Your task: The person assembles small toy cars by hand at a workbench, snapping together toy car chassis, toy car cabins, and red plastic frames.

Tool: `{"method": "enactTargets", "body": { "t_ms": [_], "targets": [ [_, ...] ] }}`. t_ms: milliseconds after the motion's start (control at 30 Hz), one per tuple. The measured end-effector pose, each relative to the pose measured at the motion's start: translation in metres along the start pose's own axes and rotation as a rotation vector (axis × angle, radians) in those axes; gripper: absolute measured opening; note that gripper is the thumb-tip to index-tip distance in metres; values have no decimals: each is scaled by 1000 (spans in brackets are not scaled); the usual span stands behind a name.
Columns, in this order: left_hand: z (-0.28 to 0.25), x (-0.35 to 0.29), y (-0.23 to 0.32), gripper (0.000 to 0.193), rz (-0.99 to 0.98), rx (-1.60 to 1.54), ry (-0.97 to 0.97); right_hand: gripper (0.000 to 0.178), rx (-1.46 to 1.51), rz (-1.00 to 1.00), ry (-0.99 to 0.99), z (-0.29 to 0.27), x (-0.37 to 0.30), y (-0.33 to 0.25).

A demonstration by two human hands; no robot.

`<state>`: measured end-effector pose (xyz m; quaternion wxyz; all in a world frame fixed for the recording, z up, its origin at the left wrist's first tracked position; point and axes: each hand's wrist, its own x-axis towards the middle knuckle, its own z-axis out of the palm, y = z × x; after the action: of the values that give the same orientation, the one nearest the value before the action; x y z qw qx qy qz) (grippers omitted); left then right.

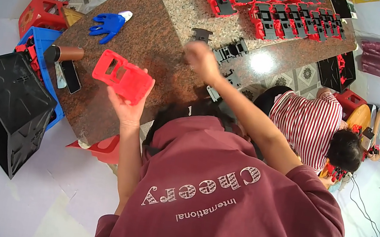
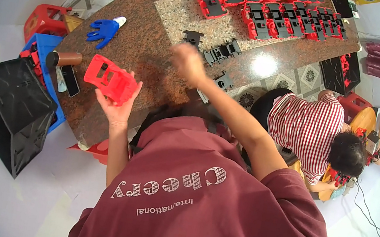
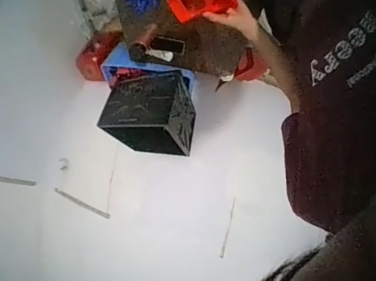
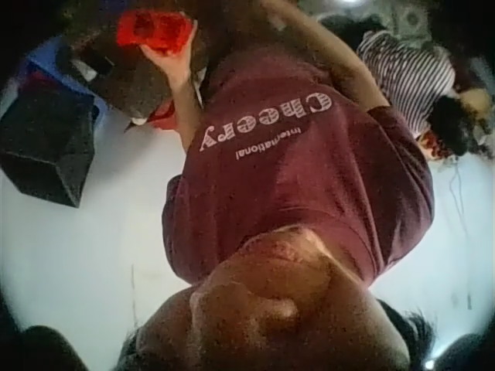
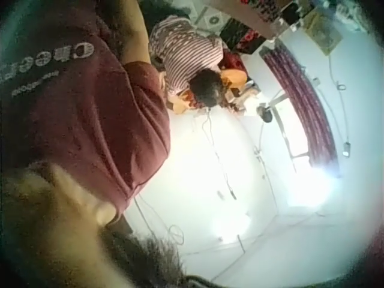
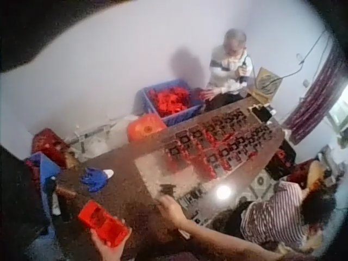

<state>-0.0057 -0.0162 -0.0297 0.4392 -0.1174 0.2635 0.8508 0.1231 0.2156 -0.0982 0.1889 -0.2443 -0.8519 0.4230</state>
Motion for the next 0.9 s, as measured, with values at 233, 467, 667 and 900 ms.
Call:
{"method": "enactTargets", "body": {
  "t_ms": [233, 467, 667, 900],
  "targets": [
    [10, 10, -4, 65, -22, 214, 35, 31, -532, -45, -172, 1, 32, 119],
    [15, 20, -11, 66, 64, 320, -19, 24, -35, 113, 38, -69, 37, -2],
    [44, 31, -29, 90, 75, 433, -79, 28, -23, -12, 106, -88, -7, -140],
    [69, 22, -34, 97, 33, 462, -155, 27, -165, -121, 166, -73, -9, -142]
  ]
}}
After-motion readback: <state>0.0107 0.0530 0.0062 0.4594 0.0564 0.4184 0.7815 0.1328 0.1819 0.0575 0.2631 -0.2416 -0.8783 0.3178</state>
